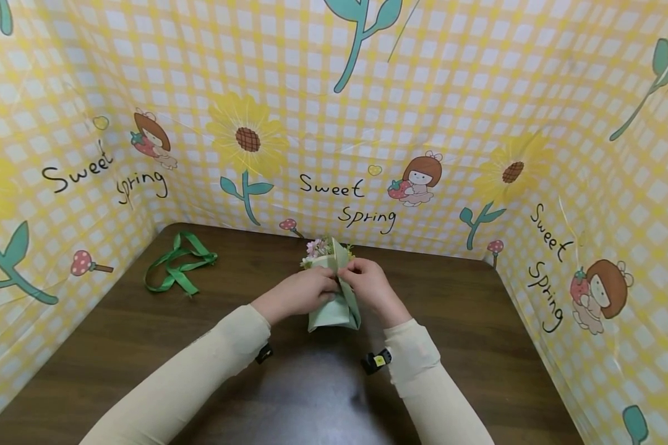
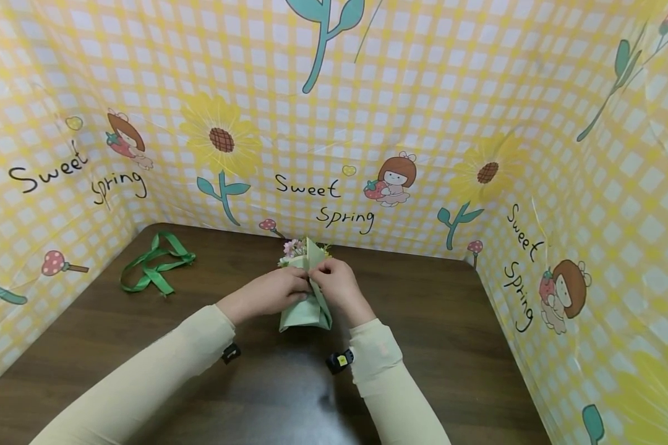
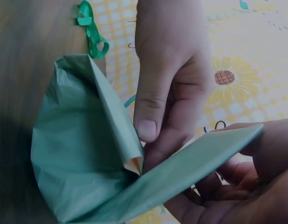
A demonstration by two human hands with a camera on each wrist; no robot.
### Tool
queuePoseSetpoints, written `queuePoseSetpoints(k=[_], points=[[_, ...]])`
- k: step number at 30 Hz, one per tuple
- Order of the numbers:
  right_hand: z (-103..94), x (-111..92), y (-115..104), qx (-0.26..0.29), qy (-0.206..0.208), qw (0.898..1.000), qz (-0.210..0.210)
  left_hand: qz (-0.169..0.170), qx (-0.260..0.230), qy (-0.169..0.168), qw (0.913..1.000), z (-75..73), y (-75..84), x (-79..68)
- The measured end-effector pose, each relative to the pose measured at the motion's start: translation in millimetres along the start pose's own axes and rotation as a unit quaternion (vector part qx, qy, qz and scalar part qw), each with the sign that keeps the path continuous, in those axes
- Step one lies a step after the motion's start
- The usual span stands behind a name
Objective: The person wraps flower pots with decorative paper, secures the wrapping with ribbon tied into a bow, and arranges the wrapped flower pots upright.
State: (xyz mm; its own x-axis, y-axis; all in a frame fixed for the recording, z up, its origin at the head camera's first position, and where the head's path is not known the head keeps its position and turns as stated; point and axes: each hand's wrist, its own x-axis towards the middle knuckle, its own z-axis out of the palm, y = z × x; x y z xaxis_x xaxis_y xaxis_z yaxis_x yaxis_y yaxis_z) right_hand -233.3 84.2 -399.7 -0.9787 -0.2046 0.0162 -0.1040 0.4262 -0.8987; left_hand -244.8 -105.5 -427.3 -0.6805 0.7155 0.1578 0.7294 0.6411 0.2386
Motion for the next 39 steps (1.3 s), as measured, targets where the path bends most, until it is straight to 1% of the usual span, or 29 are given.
queuePoseSetpoints(k=[5,9,13,17,19,22,24,26,28,31,33,36,39], points=[[4.7,-2,0,0.018,0.013,1.000,0.005,-0.034,-0.059,0.011,0.9976,5.4,-9.8,0.0],[8.5,-4,1,0.026,0.019,0.999,0.009,-0.044,-0.076,0.028,0.9957,9.4,-14.1,-2.9],[10.4,-7,1,0.026,0.028,0.999,0.014,-0.033,-0.074,0.045,0.9957,12.5,-14.5,-7.8],[12.2,-7,2,0.029,0.035,0.999,0.018,-0.015,-0.067,0.052,0.9963,13.5,-13.6,-13.6],[13.5,-7,4,0.027,0.041,0.999,0.017,-0.006,-0.060,0.055,0.9967,13.8,-14.1,-15.3],[15.2,-6,6,0.022,0.049,0.999,0.011,0.010,-0.056,0.068,0.9960,14.4,-15.9,-16.7],[16.5,-5,7,0.016,0.051,0.999,0.006,0.012,-0.061,0.075,0.9953,15.3,-17.5,-17.5],[18.1,-5,8,0.006,0.049,0.999,0.004,0.005,-0.075,0.077,0.9942,16.7,-19.1,-18.5],[19.5,-6,8,-0.012,0.050,0.999,-0.001,-0.012,-0.098,0.078,0.9921,18.4,-20.4,-19.1],[21.0,-7,5,-0.038,0.053,0.998,-0.004,-0.035,-0.134,0.087,0.9866,20.8,-21.7,-19.6],[22.1,-8,4,-0.051,0.055,0.997,-0.007,-0.043,-0.151,0.098,0.9827,21.8,-21.9,-19.6],[24.3,-10,3,-0.074,0.054,0.996,-0.012,-0.057,-0.162,0.111,0.9789,22.8,-22.0,-19.5],[27.4,-11,5,-0.110,0.042,0.993,-0.024,-0.072,-0.169,0.123,0.9753,23.4,-21.8,-19.6]])
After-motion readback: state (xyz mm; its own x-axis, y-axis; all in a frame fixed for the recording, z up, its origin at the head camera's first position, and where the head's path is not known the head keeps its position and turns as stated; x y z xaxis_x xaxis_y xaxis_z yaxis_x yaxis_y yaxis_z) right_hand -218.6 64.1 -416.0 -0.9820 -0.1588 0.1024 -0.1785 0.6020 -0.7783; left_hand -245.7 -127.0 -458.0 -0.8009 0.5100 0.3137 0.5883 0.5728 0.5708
